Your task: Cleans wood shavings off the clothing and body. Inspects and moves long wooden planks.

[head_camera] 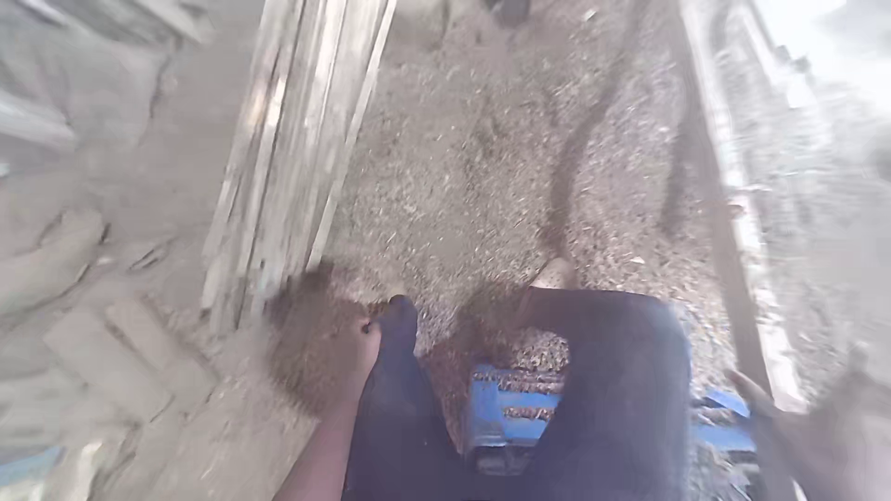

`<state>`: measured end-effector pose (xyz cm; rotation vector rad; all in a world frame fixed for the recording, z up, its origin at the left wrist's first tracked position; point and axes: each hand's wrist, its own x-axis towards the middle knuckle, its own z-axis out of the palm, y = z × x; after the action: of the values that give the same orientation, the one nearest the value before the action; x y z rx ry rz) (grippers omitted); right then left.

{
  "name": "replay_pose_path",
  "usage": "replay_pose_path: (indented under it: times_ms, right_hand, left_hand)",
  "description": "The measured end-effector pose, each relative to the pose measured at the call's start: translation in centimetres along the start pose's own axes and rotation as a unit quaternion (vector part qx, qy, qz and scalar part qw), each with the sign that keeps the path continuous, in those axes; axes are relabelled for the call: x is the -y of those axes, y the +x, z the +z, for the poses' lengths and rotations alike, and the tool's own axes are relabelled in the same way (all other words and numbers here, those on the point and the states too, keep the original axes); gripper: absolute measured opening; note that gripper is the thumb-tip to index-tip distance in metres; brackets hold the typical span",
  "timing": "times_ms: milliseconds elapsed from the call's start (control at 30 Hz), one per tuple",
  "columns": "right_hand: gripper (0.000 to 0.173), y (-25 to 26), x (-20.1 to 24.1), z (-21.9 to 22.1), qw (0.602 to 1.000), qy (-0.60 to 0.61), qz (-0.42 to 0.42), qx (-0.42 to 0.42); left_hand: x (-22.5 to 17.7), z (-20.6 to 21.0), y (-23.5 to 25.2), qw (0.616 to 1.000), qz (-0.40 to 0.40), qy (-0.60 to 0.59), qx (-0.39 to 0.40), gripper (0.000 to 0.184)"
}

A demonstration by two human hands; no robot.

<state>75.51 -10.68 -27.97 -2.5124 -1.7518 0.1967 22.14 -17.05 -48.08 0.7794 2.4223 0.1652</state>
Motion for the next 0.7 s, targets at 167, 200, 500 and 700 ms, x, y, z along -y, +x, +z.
replay_pose_path:
  times_ms: [167,200,500,700]
  right_hand:
    - [0.1,0.4,-7.7,6.6,0.997,-0.021,0.057,0.049]
    - [0.09,0.3,-8.1,6.8,0.997,-0.02,0.062,0.031]
    - [0.064,-3.2,-14.4,8.5,0.987,0.105,0.117,0.03]
    - [0.039,-9.1,-14.1,2.7,0.881,0.425,0.112,0.174]
  left_hand:
    - [-0.2,0.2,-0.9,1.0,0.01,0.022,-0.011,0.043]
    - [-0.3,0.4,-0.7,1.0,0.013,0.018,-0.016,0.044]
    - [0.4,0.3,-2.4,0.997,0.053,-0.032,-0.036,0.043]
    - [-9.5,-1.1,-11.9,0.936,0.272,-0.222,-0.008,0.041]
